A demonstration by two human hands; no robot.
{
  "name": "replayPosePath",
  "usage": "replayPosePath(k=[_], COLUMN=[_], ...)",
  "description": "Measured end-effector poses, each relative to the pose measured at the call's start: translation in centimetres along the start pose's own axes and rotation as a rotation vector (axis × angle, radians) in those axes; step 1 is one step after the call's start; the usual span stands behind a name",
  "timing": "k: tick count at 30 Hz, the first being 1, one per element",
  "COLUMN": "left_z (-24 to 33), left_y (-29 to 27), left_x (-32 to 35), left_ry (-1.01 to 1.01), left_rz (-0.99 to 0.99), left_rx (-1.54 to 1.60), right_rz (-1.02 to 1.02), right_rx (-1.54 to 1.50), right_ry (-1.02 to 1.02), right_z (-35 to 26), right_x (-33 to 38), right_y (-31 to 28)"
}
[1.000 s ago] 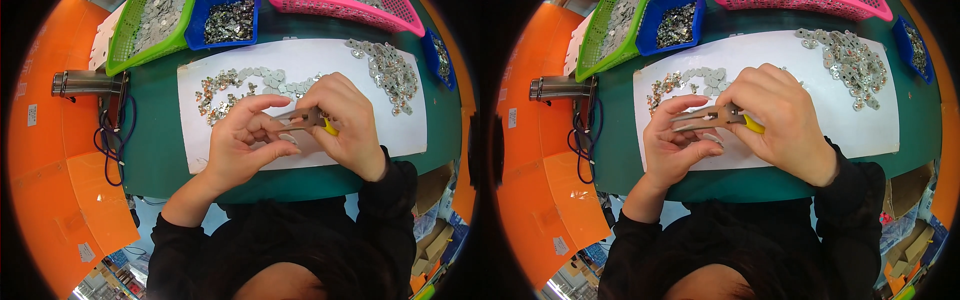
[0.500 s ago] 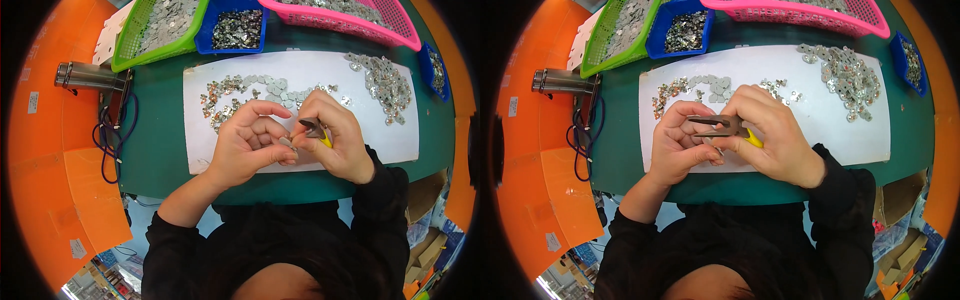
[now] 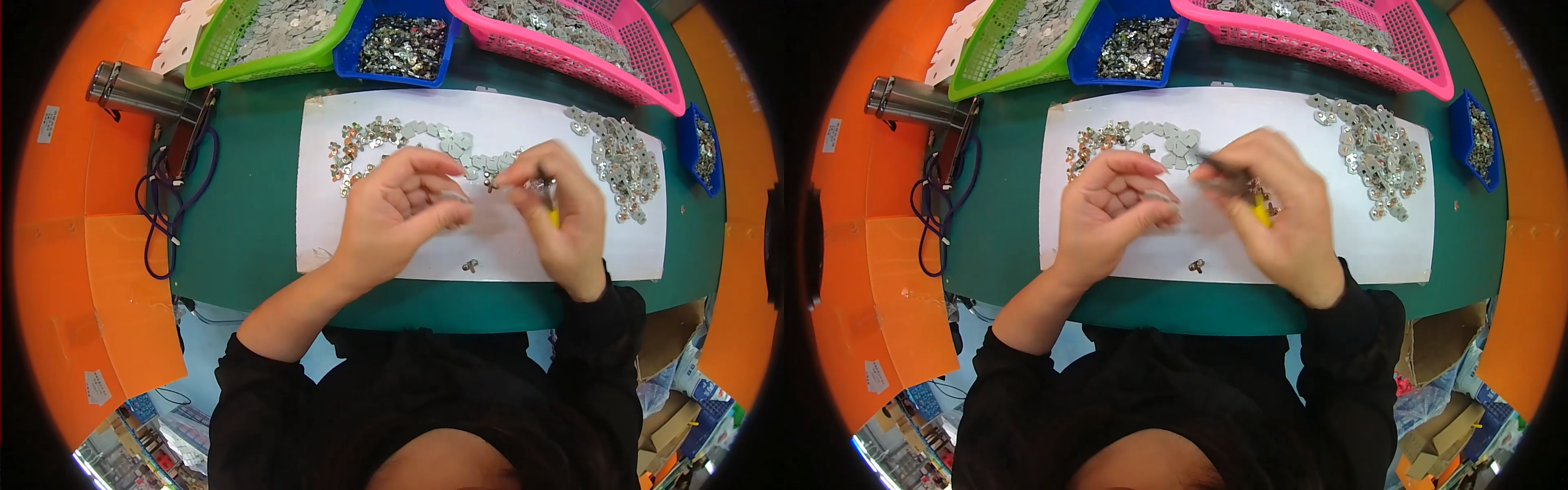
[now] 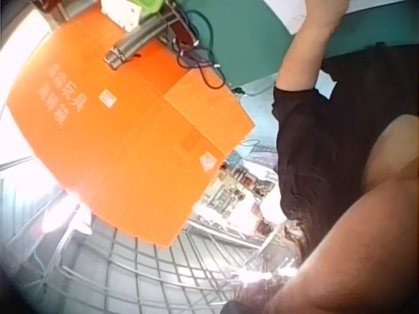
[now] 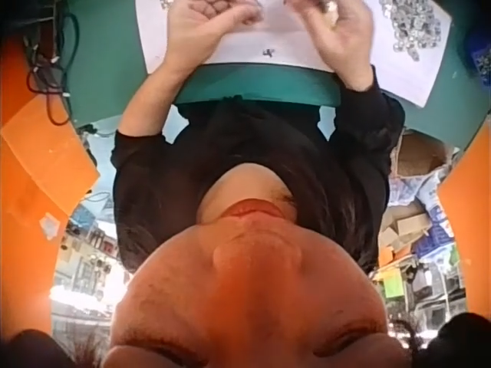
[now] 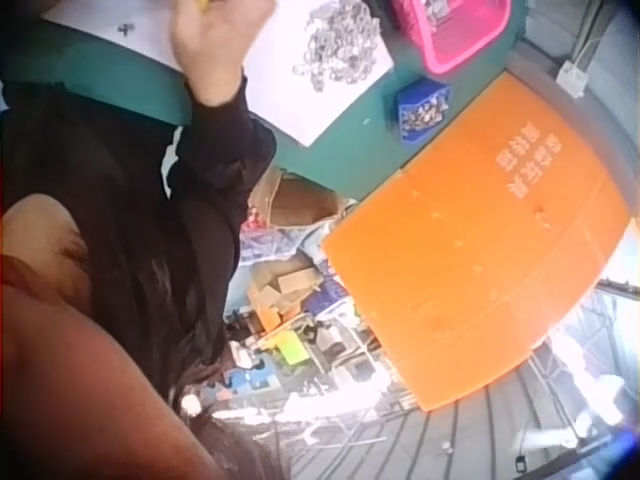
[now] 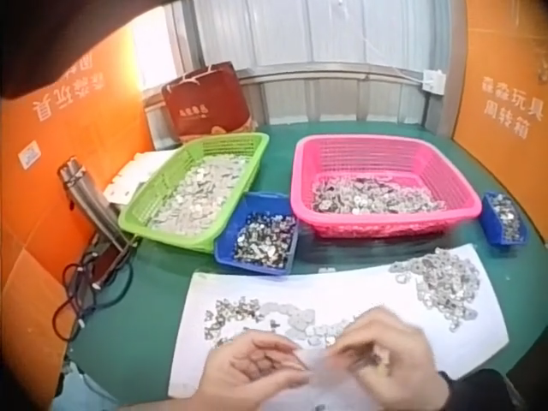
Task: Assembling small metal components using pliers at a factory workstation.
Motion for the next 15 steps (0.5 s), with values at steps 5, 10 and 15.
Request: replayPosePath(k=[5, 10, 15], left_z=[0.7, 0.1, 0.4], left_y=[-0.5, -1.4, -0.9], left_x=[-0.1, -0.6, -0.5], left_ry=[0.092, 0.054, 0.078], left_rz=[0.111, 0.146, 0.091], left_rx=[-0.098, -0.058, 0.011], right_rz=[0.117, -0.203, -0.238], right_rx=[0.225, 0.529, 0.584], right_ry=[0.106, -0.037, -0.003], right_z=[-1.8, -1.6, -0.5], right_x=[1.7, 4.7, 5.0], right_y=[-2.7, 1.5, 3.2])
Point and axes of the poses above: each hand's wrist, its own x-axis away from the middle knuckle, its own y-axis out of the palm, z = x × y, the point moved 4 cm from there along -x, towards the middle knuckle, and after that the axes turned 13 degrees about -z, right-handed, at the moved point
